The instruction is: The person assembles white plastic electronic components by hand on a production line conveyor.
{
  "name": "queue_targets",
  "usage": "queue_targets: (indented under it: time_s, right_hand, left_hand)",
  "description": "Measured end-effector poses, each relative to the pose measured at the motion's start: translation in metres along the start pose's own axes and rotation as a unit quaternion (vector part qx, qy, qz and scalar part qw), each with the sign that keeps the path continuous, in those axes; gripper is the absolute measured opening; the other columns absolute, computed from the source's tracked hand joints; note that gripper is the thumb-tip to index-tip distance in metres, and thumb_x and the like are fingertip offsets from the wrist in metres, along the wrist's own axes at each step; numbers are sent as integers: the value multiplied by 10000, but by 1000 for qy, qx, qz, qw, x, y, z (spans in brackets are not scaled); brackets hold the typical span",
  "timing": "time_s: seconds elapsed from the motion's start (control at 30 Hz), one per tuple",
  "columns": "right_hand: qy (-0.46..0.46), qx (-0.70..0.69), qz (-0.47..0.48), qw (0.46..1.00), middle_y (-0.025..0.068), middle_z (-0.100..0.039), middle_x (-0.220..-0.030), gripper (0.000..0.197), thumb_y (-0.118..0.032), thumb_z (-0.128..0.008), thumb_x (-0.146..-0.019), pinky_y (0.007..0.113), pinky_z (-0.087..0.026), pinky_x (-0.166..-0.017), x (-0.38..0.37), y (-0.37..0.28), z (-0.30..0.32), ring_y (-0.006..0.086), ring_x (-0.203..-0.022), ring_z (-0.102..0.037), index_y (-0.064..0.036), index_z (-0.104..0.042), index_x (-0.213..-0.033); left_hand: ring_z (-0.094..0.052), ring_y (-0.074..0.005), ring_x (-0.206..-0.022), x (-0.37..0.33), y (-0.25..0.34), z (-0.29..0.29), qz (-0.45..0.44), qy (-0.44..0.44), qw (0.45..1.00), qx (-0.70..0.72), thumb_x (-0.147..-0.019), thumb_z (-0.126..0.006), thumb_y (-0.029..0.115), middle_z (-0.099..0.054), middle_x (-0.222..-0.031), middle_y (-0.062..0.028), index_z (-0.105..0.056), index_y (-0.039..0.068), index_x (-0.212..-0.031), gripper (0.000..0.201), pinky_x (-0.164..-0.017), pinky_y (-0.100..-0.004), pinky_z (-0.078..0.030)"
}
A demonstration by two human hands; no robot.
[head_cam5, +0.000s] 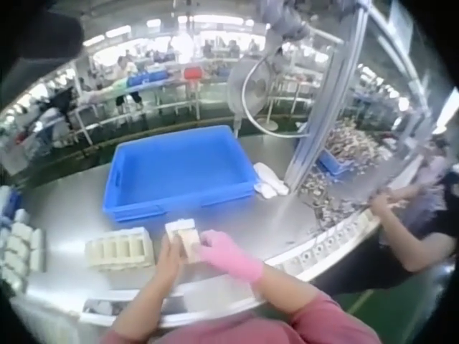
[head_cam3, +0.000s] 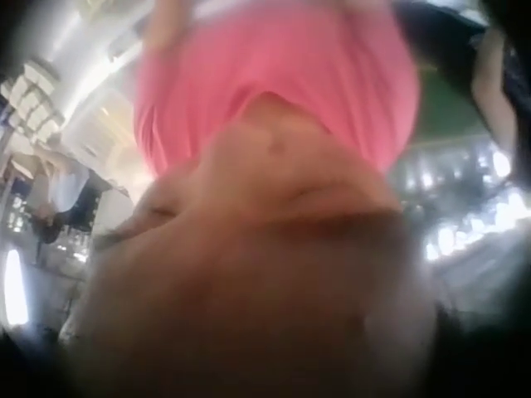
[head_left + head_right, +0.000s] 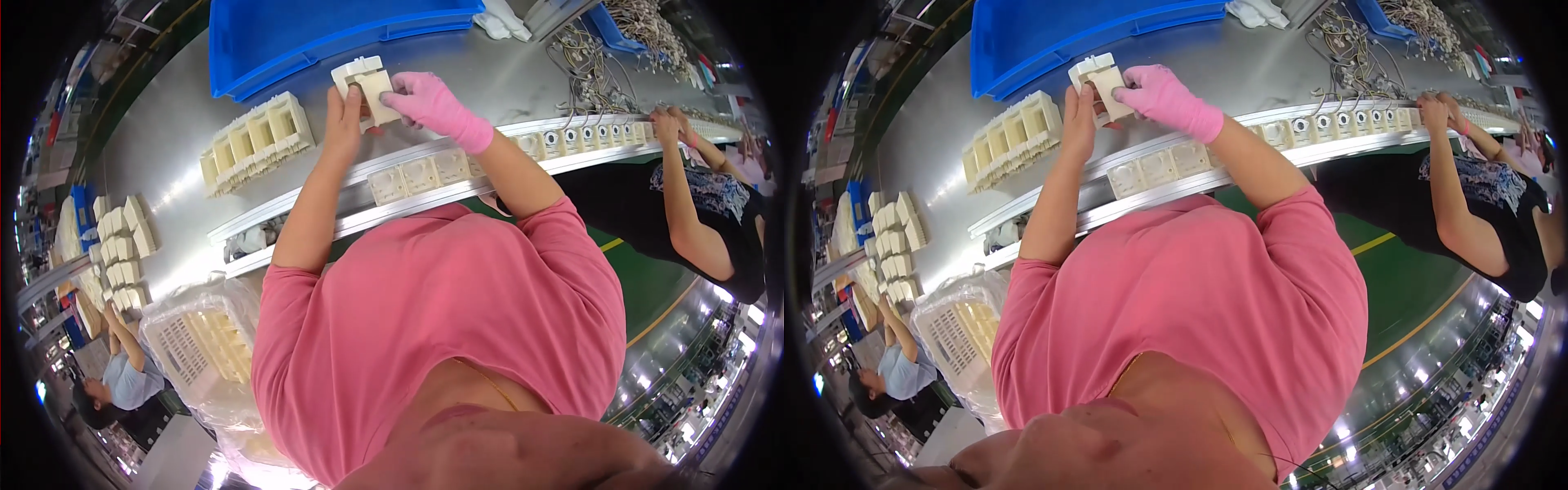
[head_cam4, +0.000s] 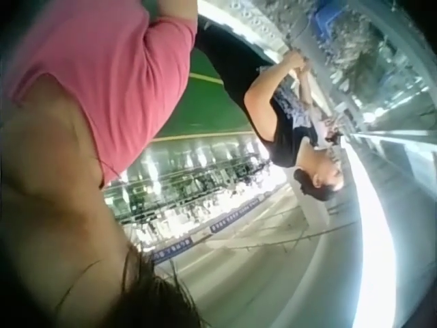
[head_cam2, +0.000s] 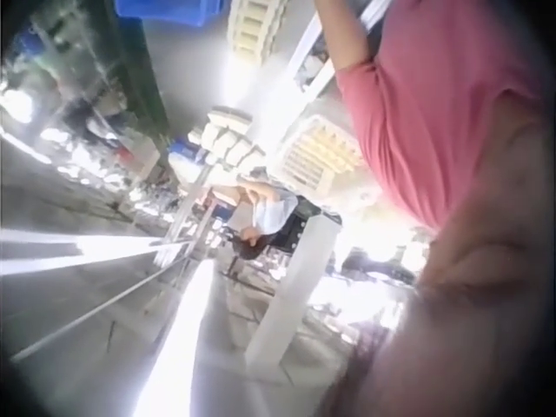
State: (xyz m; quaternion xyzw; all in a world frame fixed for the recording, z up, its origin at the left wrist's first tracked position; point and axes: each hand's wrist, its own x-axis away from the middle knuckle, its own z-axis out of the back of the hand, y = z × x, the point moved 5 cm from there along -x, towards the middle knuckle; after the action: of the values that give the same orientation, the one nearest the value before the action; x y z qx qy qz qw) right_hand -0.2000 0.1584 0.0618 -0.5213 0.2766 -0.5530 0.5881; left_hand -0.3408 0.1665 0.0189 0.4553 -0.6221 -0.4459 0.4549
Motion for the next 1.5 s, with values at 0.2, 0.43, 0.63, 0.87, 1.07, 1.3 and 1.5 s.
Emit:
queue_targets:
  time_s: [0.2, 0.43, 0.63, 0.87, 1.07, 1.3, 1.5]
  right_hand:
    - [188, 162, 256, 934, 99, -549, -691, 472, -173, -586, -777, 323, -447, -561, 19, -1, -23, 244, -601, -558, -49, -376, -1181]
    - [177, 155, 263, 936, 75, -493, -632, 487, -121, -604, -764, 304, -414, -517, 20, -5, -22, 211, -540, -506, -39, -377, -1187]
    - [61, 88, 243, 964, 121, -587, -743, 482, -226, -556, -791, 337, -463, -618, 34, -22, -24, 280, -661, -588, -59, -390, -1212]
    - [183, 194, 377, 887, 128, -505, -1078, 469, -108, -538, -732, 317, -434, -801, 39, -45, -5, 212, -932, -516, -68, -458, -1193]
    - [-90, 95, 455, 881, 145, -529, -1039, 354, -176, -550, -712, 330, -411, -823, 44, -77, -51, 245, -925, -521, -42, -526, -1039]
    - [-166, 316, 186, 916, 152, -552, -869, 384, -381, -550, -770, 364, -428, -758, 38, -38, -114, 310, -830, -540, -33, -573, -930]
    - [-134, 332, 240, 902, 150, -547, -907, 391, -386, -517, -789, 357, -417, -786, 25, -23, -104, 292, -922, -513, -33, -574, -946]
  left_hand:
    - [-511, -153, -900, 8, -4, -8, -131, -1, 988, -80, -945, -320, 331, -493, -1020, -96, -375, 51, -1118, 335, -702, -277, -456]
    - [-481, -137, -952, 3, -14, -9, -118, -58, 991, -5, -950, -296, 344, -481, -1070, -67, -365, 69, -1184, 368, -793, -266, -408]
    - [-519, -182, -1000, 12, -10, -18, 28, -94, 987, 126, -926, -372, 313, -486, -1117, -74, -355, 75, -1205, 366, -779, -302, -471]
    - [-617, -248, -756, 22, 13, -2, 84, -180, 974, 112, -875, -484, 239, -578, -913, -149, -404, 29, -1148, 353, -551, -364, -529]
    - [-624, -251, -747, 66, 27, 40, 251, -391, 882, 74, -815, -577, 185, -607, -846, -163, -477, -49, -1059, 353, -581, -335, -520]
    - [-560, -158, -839, 72, 13, 82, 31, -266, 858, -438, -827, -476, 58, -585, -930, -110, -401, 8, -1196, 379, -755, -262, -432]
    - [-513, -160, -709, 96, 14, 73, 59, -217, 934, -277, -839, -453, 63, -548, -767, -71, -346, 23, -1234, 411, -665, -274, -416]
